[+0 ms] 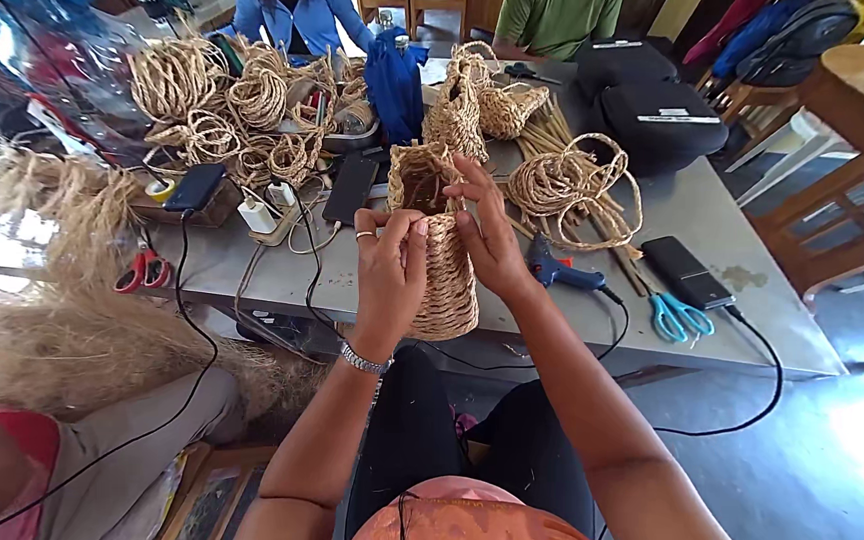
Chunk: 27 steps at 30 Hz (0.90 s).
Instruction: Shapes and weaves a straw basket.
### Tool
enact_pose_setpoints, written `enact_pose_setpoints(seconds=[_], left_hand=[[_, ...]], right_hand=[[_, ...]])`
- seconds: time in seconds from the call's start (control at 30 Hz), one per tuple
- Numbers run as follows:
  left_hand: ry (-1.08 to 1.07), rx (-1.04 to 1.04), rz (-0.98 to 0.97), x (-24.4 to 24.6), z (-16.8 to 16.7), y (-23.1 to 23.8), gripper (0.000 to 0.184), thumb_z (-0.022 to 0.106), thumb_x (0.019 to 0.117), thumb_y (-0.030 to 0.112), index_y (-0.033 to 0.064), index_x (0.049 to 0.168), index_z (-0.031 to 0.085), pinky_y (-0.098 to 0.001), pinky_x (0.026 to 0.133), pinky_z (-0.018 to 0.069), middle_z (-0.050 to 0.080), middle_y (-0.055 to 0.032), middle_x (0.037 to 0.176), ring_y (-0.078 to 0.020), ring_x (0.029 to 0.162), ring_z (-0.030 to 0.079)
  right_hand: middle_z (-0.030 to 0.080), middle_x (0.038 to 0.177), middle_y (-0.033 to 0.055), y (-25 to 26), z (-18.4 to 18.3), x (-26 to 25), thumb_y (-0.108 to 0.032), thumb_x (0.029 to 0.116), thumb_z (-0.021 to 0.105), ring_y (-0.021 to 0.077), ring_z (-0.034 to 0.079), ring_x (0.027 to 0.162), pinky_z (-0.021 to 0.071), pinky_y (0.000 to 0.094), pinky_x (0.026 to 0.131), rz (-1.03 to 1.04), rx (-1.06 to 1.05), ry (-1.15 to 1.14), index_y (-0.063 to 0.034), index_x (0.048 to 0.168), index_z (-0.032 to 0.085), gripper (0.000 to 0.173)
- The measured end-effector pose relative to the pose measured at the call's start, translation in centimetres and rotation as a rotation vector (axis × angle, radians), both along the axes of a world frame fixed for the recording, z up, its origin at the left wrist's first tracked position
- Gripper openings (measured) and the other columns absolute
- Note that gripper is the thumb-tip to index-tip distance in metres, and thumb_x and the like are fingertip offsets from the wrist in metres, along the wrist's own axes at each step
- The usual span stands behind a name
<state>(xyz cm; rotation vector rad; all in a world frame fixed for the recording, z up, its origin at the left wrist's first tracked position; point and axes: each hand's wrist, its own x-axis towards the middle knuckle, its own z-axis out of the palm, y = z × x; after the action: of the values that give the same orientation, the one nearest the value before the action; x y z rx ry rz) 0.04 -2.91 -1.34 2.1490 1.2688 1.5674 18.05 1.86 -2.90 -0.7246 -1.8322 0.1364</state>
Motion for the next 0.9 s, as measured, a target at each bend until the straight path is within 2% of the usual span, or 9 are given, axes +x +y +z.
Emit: enact_pose_setpoints(seconds=[0.1,0.23,0.3,0.37,0.5,0.6,0.67,0.8,0.9], left_hand=[[-0.035,0.096,0.011,0.5,-0.8,0.4,0.025,0.05,0.1077,0.021,0.007,0.117,0.069,-0.025,0.079,0.0479,0.055,-0.009,0.111,-0.014,0.096,0.055],[-0.071,0.086,-0.008,0.4,-1.1,0.3,0.031,0.051,0.1076,0.019,0.0131,0.132,0.068,-0.0222,0.071,0.0471,0.057,-0.0084,0.116,-0.0105,0.087,0.055],[-0.097,0.071,-0.043,0.4,-0.9,0.1,0.031,0.052,0.1071,0.019,0.0153,0.134,0.067,-0.0213,0.069,0.0459,0.056,-0.0087,0.12,-0.0095,0.087,0.054],[-0.103,0.099,-0.065,0.6,-0.8,0.1,0.028,0.056,0.1054,0.018,0.0143,0.13,0.069,-0.0169,0.061,0.0431,0.051,-0.0092,0.124,-0.0056,0.078,0.051],[-0.088,0.203,-0.059,1.2,-2.1,-0.2,0.021,0.063,0.101,0.014,0.0088,0.119,0.073,-0.0186,0.064,0.0448,0.051,-0.0124,0.131,-0.0074,0.082,0.052],[-0.096,0.278,-0.036,1.5,-3.9,0.0,0.018,0.066,0.0991,0.014,0.0073,0.113,0.074,-0.0193,0.072,0.0483,0.05,-0.0148,0.135,-0.0093,0.088,0.054],[-0.104,0.299,-0.036,1.3,-4.6,0.1,0.015,0.066,0.0991,0.014,0.0054,0.109,0.073,-0.0191,0.074,0.0476,0.049,-0.0149,0.138,-0.0091,0.092,0.055],[-0.129,0.295,-0.067,1.1,-5.1,-0.1,0.012,0.063,0.1001,0.009,0.0025,0.106,0.07,-0.0215,0.083,0.0538,0.049,-0.0148,0.143,-0.0103,0.102,0.06],[-0.15,0.288,-0.08,1.0,-5.2,0.0,0.011,0.064,0.1,0.01,0.0028,0.106,0.07,-0.02,0.078,0.0535,0.05,-0.0135,0.142,-0.0082,0.096,0.06]], right_hand=[[0.047,0.154,0.0213,-0.7,-0.6,-0.3,-0.019,0.1103,0.036,0.0346,0.035,0.151,0.0275,0.0492,0.126,0.005,-0.078,0.08,0.0038,0.126,0.061,0.037],[0.046,0.156,0.0192,-1.2,-1.4,-1.3,-0.017,0.1108,0.037,0.0322,0.035,0.151,0.0289,0.0477,0.126,-0.001,-0.1,0.193,0.0032,0.127,0.061,0.035],[0.045,0.157,0.0193,-1.3,-1.6,-1.5,-0.018,0.111,0.037,0.0321,0.035,0.152,0.0287,0.0472,0.126,0.006,-0.114,0.217,0.0037,0.13,0.059,0.037],[0.043,0.159,0.0202,-1.3,-2.2,-1.8,-0.02,0.1113,0.035,0.0325,0.034,0.152,0.0293,0.0476,0.126,0.011,-0.102,0.226,0.0053,0.137,0.055,0.041],[0.034,0.164,0.0185,-1.7,-4.2,-1.7,-0.027,0.1118,0.033,0.028,0.033,0.153,0.0329,0.0463,0.125,-0.03,-0.096,0.174,0.004,0.154,0.037,0.053],[0.037,0.163,0.0188,-2.0,-4.7,-1.4,-0.027,0.1115,0.035,0.0282,0.034,0.152,0.0313,0.0465,0.125,-0.045,-0.094,0.167,0.0052,0.151,0.042,0.051],[0.041,0.16,0.0207,-2.1,-4.3,-1.2,-0.022,0.1097,0.039,0.0297,0.038,0.15,0.0346,0.0472,0.123,-0.053,-0.068,0.167,0.0066,0.148,0.045,0.048],[0.041,0.157,0.0244,-2.3,-2.7,-1.1,-0.013,0.1021,0.048,0.0336,0.041,0.147,0.0398,0.0493,0.119,-0.069,0.001,0.163,0.0079,0.144,0.047,0.047],[0.049,0.153,0.0225,-2.5,-1.9,-1.5,-0.009,0.0988,0.046,0.0345,0.042,0.147,0.0355,0.05,0.121,-0.078,0.049,0.109,0.0071,0.141,0.051,0.046]])
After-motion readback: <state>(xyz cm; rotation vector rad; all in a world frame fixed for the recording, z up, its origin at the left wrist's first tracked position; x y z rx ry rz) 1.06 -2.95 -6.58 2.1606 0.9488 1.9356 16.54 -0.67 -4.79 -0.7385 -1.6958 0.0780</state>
